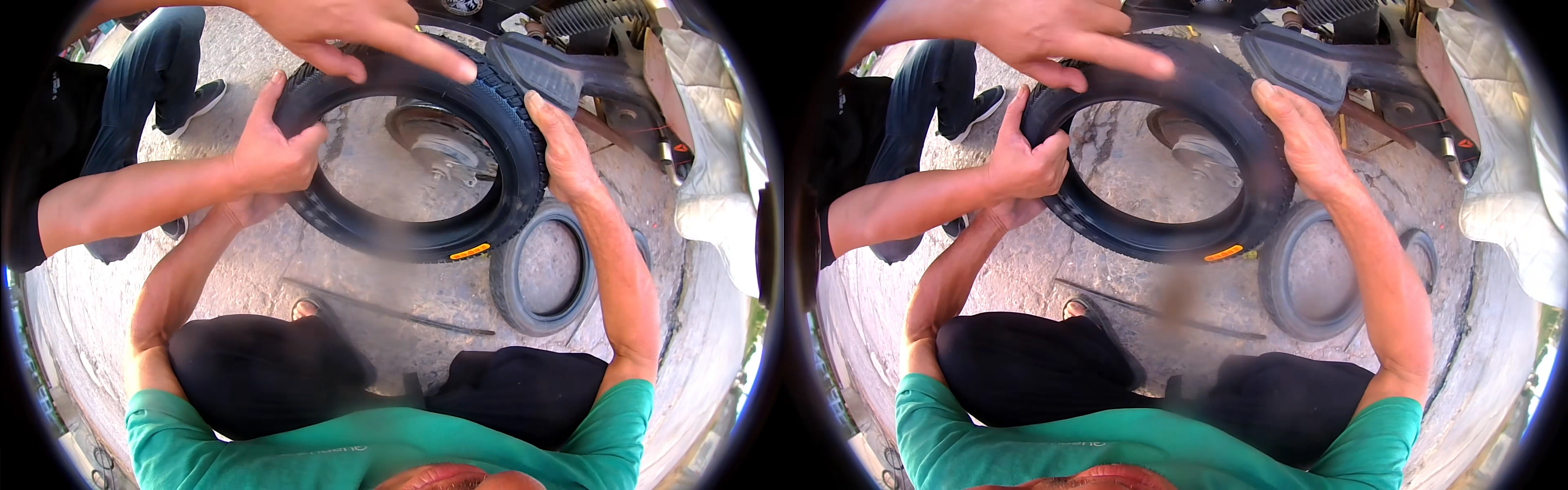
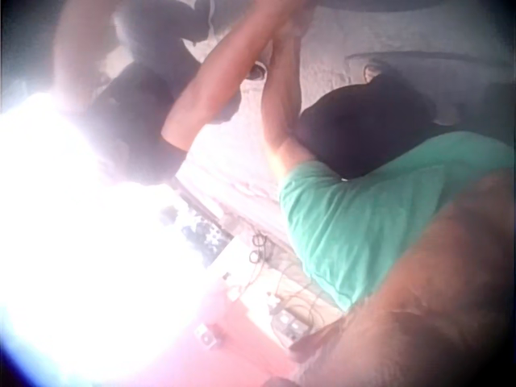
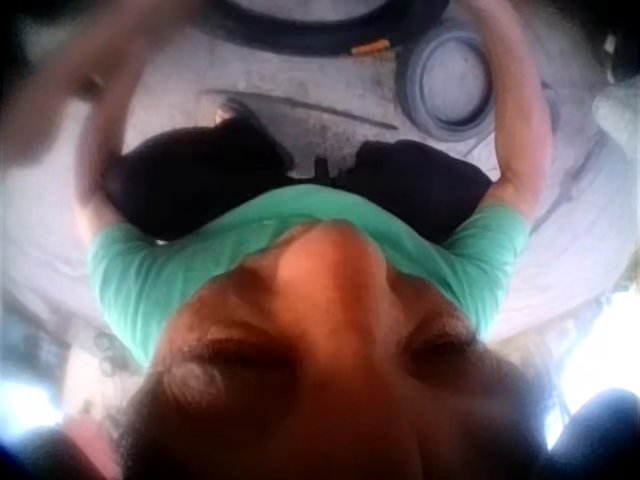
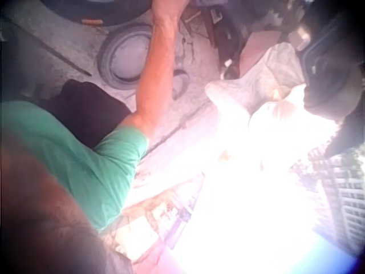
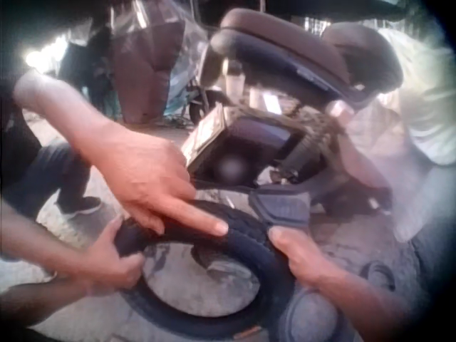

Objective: The person removes an old tire from a wheel rim using a pry tool, then fits a new tire onto the rim by hand and with the tool.

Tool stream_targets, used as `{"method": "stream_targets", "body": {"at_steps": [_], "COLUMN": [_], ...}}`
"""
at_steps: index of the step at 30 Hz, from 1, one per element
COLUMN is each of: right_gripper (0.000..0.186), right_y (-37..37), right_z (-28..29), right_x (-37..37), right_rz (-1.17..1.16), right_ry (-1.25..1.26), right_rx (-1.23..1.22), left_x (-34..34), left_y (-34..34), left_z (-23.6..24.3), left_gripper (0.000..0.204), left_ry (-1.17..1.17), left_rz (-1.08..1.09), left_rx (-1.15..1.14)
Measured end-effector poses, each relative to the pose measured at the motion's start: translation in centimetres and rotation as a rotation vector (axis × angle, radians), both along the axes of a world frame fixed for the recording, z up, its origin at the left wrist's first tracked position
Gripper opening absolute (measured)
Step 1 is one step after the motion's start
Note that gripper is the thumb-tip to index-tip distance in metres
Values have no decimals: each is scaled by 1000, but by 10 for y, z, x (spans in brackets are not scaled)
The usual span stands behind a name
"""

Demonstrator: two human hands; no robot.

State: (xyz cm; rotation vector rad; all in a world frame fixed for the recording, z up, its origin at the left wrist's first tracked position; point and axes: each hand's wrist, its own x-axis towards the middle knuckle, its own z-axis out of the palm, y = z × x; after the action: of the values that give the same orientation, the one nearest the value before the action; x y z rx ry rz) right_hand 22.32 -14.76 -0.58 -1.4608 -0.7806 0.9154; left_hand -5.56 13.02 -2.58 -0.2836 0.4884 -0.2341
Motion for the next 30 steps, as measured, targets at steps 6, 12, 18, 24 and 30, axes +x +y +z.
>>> {"method": "stream_targets", "body": {"at_steps": [6,12,18,24,30], "right_gripper": [48,54,71,80,75], "right_y": [-8,-36,-64,-94,-114], "right_z": [-8,-53,-41,-104,-107], "right_x": [7,24,15,7,-19], "right_rz": [3,-183,-106,-309,-197], "right_ry": [34,-260,-309,-322,-242], "right_rx": [46,87,95,-53,-193], "left_x": [8,26,44,51,53], "left_y": [-10,-20,-34,-30,-17], "left_z": [7,3,4,-30,-39], "left_gripper": [72,67,57,65,94], "left_ry": [62,60,153,384,300], "left_rz": [71,63,106,83,-249], "left_rx": [-402,-394,-545,-767,-263]}}
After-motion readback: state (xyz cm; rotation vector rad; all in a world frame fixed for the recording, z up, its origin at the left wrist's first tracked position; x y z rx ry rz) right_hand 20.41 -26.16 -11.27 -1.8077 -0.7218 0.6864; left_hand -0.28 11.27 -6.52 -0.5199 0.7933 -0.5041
